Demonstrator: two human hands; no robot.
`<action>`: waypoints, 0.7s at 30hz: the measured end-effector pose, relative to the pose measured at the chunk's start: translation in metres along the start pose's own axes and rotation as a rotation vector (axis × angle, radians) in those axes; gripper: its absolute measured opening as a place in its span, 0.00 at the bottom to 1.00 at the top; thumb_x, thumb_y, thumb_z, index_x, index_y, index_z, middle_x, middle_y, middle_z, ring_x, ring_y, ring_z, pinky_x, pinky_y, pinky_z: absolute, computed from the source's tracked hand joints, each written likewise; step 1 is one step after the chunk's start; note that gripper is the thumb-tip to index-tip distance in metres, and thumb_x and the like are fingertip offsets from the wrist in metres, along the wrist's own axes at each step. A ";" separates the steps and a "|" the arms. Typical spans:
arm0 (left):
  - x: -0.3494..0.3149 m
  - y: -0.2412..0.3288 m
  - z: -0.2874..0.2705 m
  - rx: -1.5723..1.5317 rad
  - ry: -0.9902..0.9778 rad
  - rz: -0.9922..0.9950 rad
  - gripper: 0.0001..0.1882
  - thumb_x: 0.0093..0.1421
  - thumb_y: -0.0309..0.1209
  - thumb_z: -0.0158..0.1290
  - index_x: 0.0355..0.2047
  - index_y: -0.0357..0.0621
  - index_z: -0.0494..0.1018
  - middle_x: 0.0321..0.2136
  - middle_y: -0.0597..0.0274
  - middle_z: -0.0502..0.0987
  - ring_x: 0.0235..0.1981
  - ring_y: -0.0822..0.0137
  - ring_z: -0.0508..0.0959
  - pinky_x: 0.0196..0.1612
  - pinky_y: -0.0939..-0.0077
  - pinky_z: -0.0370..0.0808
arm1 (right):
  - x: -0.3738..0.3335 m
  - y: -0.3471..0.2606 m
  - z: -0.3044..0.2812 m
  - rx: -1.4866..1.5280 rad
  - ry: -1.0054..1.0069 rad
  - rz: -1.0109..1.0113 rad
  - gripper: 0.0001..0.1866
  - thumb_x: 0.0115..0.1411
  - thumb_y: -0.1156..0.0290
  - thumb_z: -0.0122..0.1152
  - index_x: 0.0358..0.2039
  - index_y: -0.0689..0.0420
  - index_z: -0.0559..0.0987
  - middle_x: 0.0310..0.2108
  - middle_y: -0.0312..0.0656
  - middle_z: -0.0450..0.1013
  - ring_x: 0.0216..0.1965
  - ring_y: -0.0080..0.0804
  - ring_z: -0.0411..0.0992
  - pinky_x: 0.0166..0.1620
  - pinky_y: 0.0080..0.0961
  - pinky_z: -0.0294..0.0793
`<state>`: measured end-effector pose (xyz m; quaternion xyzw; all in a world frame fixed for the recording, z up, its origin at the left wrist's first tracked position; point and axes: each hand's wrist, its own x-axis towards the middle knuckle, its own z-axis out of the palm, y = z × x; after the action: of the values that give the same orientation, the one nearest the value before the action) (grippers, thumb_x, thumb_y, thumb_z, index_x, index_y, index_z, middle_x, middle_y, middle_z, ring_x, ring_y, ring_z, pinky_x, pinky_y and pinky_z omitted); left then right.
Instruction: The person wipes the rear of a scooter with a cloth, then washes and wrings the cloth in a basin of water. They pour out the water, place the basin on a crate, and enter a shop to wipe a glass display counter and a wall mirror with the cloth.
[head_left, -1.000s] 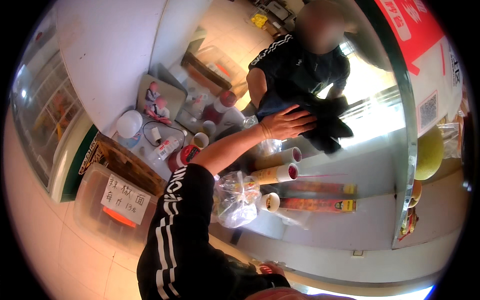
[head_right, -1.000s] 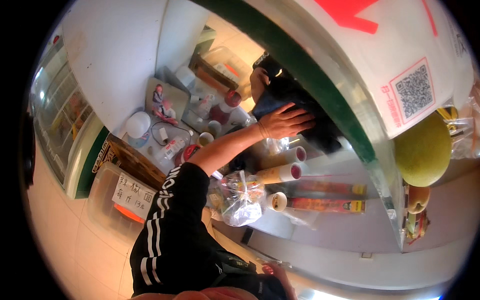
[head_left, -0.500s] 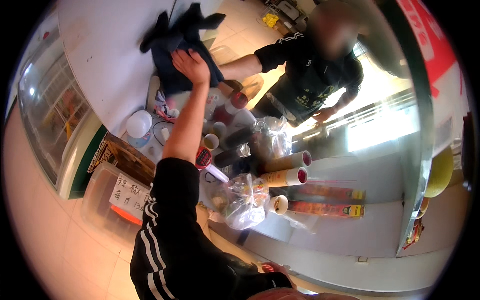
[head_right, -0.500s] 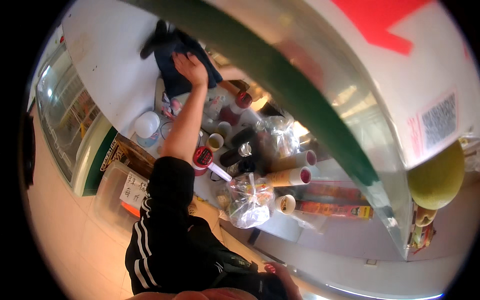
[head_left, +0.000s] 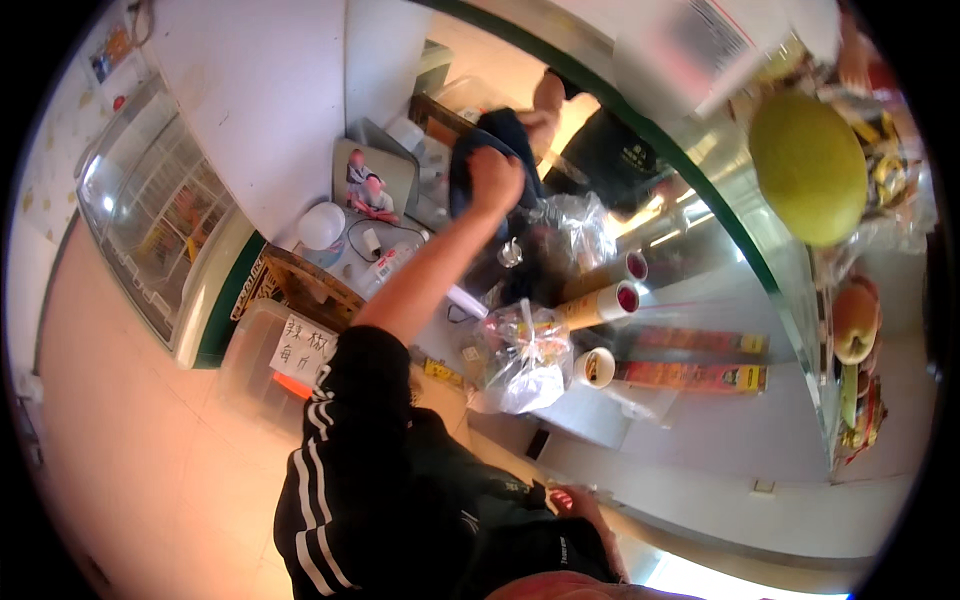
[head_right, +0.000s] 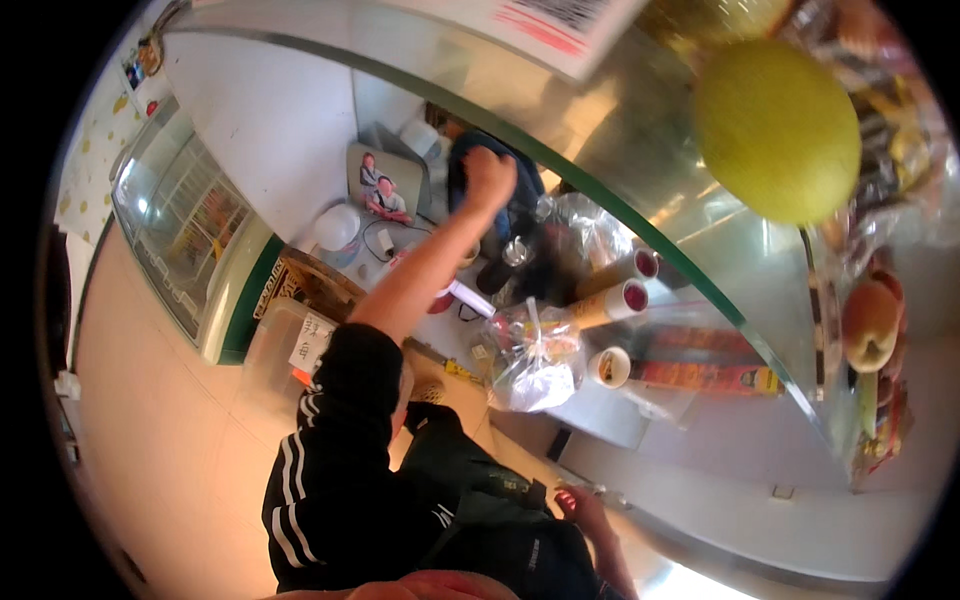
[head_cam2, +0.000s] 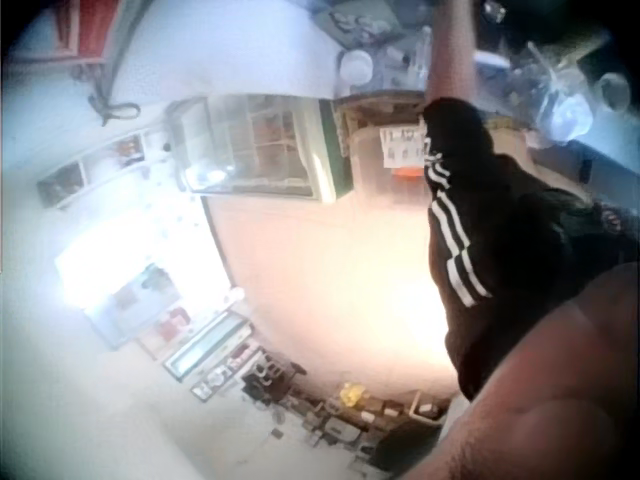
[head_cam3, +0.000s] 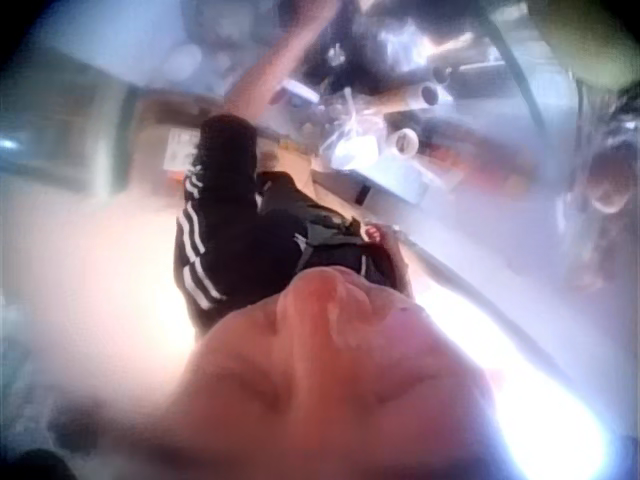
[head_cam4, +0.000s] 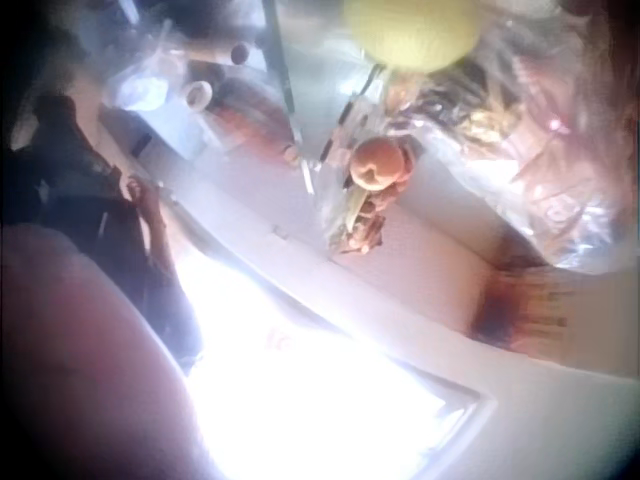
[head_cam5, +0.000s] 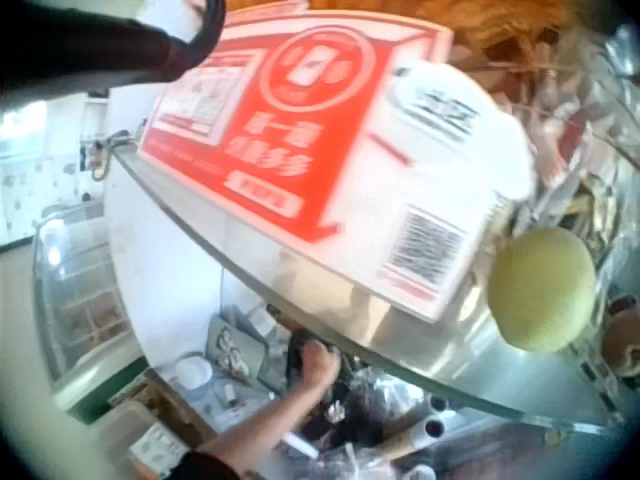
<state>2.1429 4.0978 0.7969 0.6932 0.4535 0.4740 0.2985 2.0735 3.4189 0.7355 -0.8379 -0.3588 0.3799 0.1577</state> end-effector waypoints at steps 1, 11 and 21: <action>0.009 -0.011 -0.006 -0.033 0.007 0.049 0.14 0.53 0.32 0.56 0.28 0.27 0.77 0.30 0.30 0.79 0.34 0.34 0.80 0.40 0.45 0.77 | -0.009 0.001 0.001 0.026 0.014 0.041 0.13 0.64 0.65 0.67 0.49 0.48 0.83 0.35 0.40 0.82 0.34 0.28 0.79 0.40 0.29 0.79; 0.069 -0.066 -0.008 -0.406 -0.593 -0.018 0.10 0.49 0.24 0.58 0.34 0.40 0.76 0.32 0.54 0.77 0.34 0.59 0.77 0.37 0.63 0.75 | -0.002 -0.045 -0.009 0.001 0.050 -0.088 0.13 0.65 0.65 0.64 0.48 0.53 0.83 0.38 0.46 0.81 0.39 0.40 0.80 0.44 0.33 0.79; -0.026 0.077 0.031 -0.235 -0.781 0.510 0.13 0.52 0.27 0.60 0.39 0.42 0.76 0.33 0.52 0.78 0.38 0.56 0.78 0.43 0.62 0.75 | 0.007 -0.066 -0.012 0.119 0.123 -0.162 0.11 0.65 0.67 0.62 0.47 0.55 0.82 0.38 0.46 0.80 0.40 0.44 0.80 0.43 0.37 0.79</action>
<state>2.1946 4.0429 0.8399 0.8701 0.0663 0.2845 0.3970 2.0538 3.4697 0.7752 -0.8170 -0.3920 0.3343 0.2591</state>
